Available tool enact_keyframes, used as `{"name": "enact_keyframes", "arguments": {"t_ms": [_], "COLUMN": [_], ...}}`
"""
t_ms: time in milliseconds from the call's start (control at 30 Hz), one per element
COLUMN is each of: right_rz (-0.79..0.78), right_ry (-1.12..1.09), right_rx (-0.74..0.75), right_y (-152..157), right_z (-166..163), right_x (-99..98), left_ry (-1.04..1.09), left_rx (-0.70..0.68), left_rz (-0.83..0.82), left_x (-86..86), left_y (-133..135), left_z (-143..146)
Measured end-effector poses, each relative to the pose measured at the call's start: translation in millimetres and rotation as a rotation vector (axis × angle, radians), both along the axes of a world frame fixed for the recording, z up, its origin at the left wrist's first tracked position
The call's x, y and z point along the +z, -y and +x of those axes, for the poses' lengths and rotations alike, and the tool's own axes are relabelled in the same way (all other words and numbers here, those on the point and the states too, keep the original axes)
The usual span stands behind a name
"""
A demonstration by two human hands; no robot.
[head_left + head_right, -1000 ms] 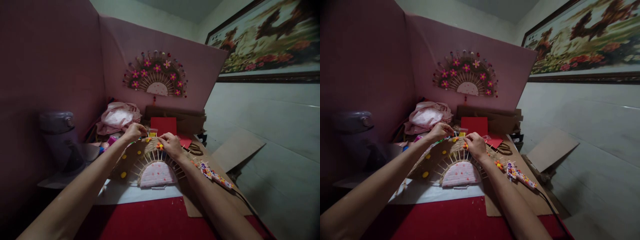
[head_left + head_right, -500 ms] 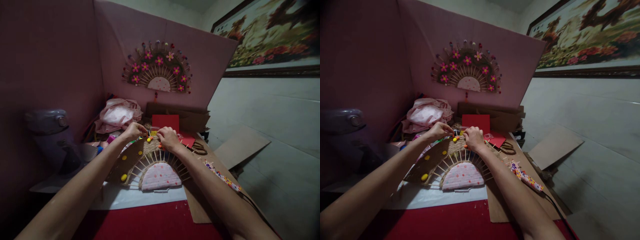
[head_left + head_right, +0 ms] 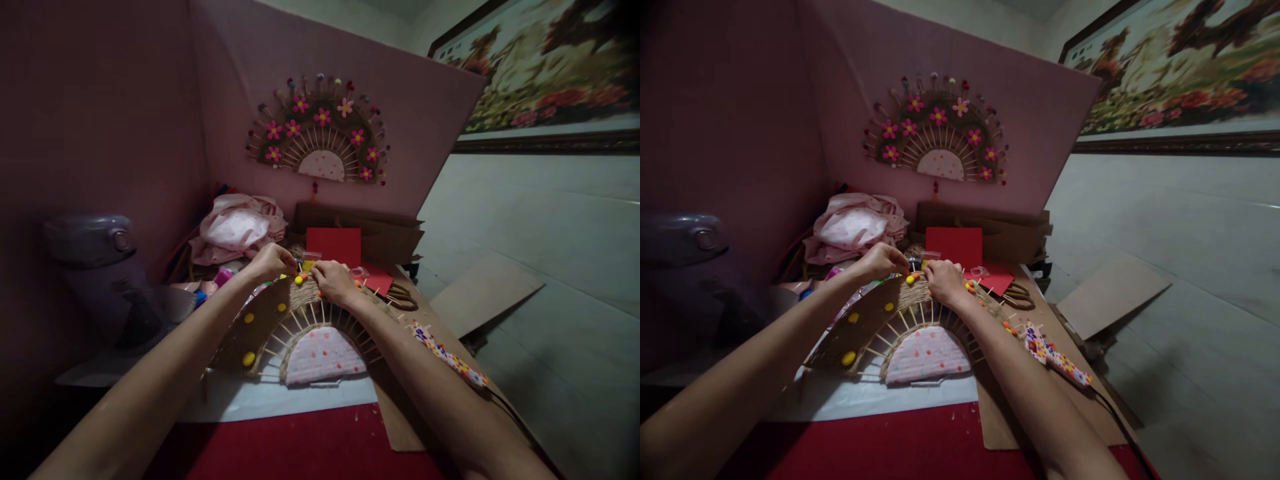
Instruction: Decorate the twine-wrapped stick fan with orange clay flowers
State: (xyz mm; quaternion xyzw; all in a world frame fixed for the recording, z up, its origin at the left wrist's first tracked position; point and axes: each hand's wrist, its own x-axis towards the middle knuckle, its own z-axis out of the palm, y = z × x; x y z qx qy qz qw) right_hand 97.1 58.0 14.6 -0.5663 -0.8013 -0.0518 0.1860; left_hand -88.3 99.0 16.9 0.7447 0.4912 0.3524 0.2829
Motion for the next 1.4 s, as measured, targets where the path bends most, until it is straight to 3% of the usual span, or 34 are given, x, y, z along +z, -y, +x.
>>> {"name": "enact_keyframes", "arguments": {"t_ms": [200, 600, 1200, 1400], "right_rz": [-0.013, -0.022, -0.049, -0.066], "right_ry": [0.024, -0.021, -0.064, -0.097], "right_rx": [-0.015, -0.012, -0.019, -0.022], "right_y": [-2, -4, -5, -8], "right_z": [-1, -3, -6, -5], "right_x": [1.1, -0.6, 1.3, 0.0], "left_ry": [-0.036, -0.026, -0.008, -0.237], "left_rx": [0.029, 0.025, 0.103, 0.136], "left_rz": [0.012, 0.015, 0.034, 0.105], "left_x": [6.3, -5.4, -6.5, -1.8], "left_y": [8, 2, 15, 29], "left_z": [4, 2, 0, 0]}}
